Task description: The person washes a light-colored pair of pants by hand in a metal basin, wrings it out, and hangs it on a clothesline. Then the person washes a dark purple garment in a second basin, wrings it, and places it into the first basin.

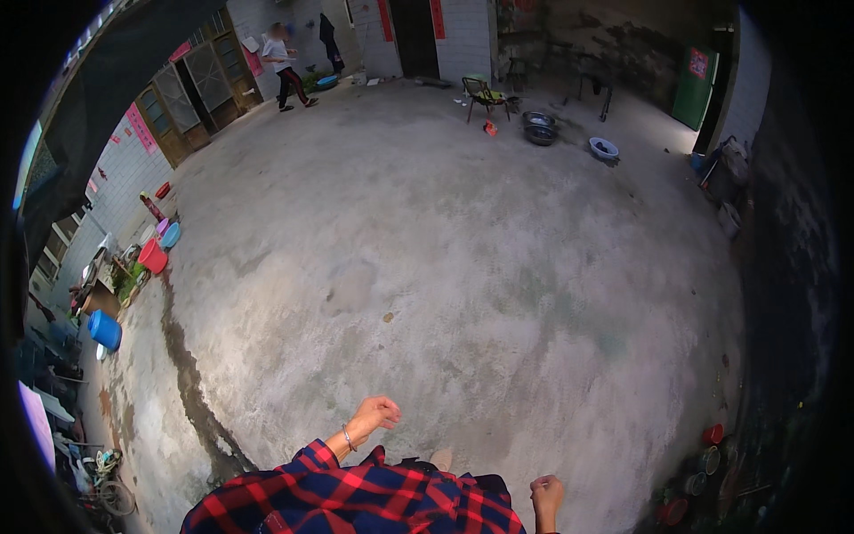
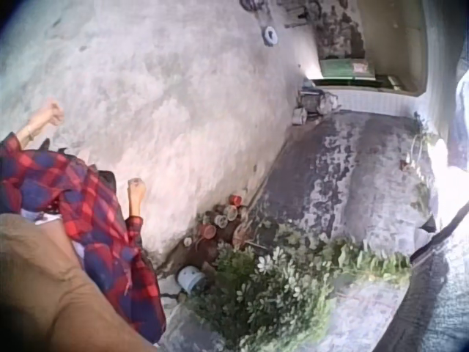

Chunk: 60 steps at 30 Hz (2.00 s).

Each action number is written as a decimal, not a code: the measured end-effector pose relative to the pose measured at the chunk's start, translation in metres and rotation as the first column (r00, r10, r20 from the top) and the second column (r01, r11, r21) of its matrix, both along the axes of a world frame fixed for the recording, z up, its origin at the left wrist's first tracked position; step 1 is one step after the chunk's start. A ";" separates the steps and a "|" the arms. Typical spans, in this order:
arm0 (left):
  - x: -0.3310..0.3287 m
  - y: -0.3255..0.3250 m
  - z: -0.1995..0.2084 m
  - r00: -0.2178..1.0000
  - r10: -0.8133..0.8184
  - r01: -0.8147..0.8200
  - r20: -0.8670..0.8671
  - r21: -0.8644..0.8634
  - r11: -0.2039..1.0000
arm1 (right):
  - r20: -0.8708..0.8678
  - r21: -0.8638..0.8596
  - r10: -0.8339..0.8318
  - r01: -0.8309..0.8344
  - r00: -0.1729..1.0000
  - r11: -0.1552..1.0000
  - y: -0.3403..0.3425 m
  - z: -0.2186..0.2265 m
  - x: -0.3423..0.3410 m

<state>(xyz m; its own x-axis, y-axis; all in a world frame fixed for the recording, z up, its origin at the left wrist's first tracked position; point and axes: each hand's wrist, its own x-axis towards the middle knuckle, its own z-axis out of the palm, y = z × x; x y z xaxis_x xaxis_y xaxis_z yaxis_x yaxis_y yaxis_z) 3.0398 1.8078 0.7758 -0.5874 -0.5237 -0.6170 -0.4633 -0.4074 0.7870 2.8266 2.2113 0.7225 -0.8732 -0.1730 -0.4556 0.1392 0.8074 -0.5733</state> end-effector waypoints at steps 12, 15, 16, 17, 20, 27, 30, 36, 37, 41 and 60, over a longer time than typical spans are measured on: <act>-0.252 -0.080 -0.030 0.997 0.065 -0.062 -0.048 0.069 0.996 | 0.029 0.117 -0.066 0.062 0.997 0.991 -0.056 -0.059 -0.256; -0.320 -0.100 -0.002 0.991 0.115 -0.111 -0.070 0.052 0.992 | -0.002 0.051 0.027 -0.027 1.000 0.998 -0.111 -0.034 -0.348; -0.340 -0.107 0.004 0.988 0.117 -0.113 -0.098 0.043 0.993 | -0.044 0.016 0.066 -0.065 0.997 0.998 -0.131 -0.014 -0.378; -0.364 -0.115 0.005 0.988 0.116 -0.114 -0.097 0.030 0.993 | -0.059 -0.020 0.102 -0.104 0.993 0.994 -0.150 -0.006 -0.409; -0.426 -0.138 -0.001 0.985 0.132 -0.129 -0.111 0.034 0.991 | -0.100 -0.021 0.201 -0.204 0.974 0.979 -0.205 0.001 -0.484; -0.511 -0.213 -0.026 0.986 0.166 -0.164 -0.030 0.051 0.985 | -0.084 -0.024 0.313 -0.316 0.946 0.949 -0.323 0.006 -0.588; -0.564 -0.270 -0.045 0.987 0.154 -0.152 -0.034 0.045 0.987 | -0.132 0.064 0.295 -0.289 0.946 0.955 -0.340 -0.018 -0.623; -0.690 -0.374 -0.022 0.989 0.090 -0.088 -0.117 0.027 0.996 | -0.008 0.301 0.251 -0.237 0.968 0.924 -0.323 -0.075 -0.683; -0.708 -0.390 -0.017 0.990 0.075 -0.073 -0.115 0.024 0.997 | 0.120 0.258 0.166 -0.192 0.979 0.947 -0.324 -0.069 -0.693; -0.776 -0.444 -0.017 0.993 0.023 -0.021 -0.116 0.016 1.000 | 0.444 0.157 -0.217 0.163 0.869 0.974 -0.338 -0.059 -0.720; -1.126 -0.587 -0.003 0.986 0.142 -0.143 -0.085 -0.002 0.990 | 0.508 -0.002 -0.192 0.224 0.840 0.975 -0.562 -0.066 -1.185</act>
<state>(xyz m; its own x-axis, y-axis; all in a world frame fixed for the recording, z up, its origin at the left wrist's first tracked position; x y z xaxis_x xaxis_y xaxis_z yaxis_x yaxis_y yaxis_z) 1.9138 1.2206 0.7730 -0.5566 -0.6102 -0.5638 -0.3326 -0.4583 0.8243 1.6412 1.6493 0.6563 -0.5471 -0.0536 -0.8354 0.5812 0.6938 -0.4252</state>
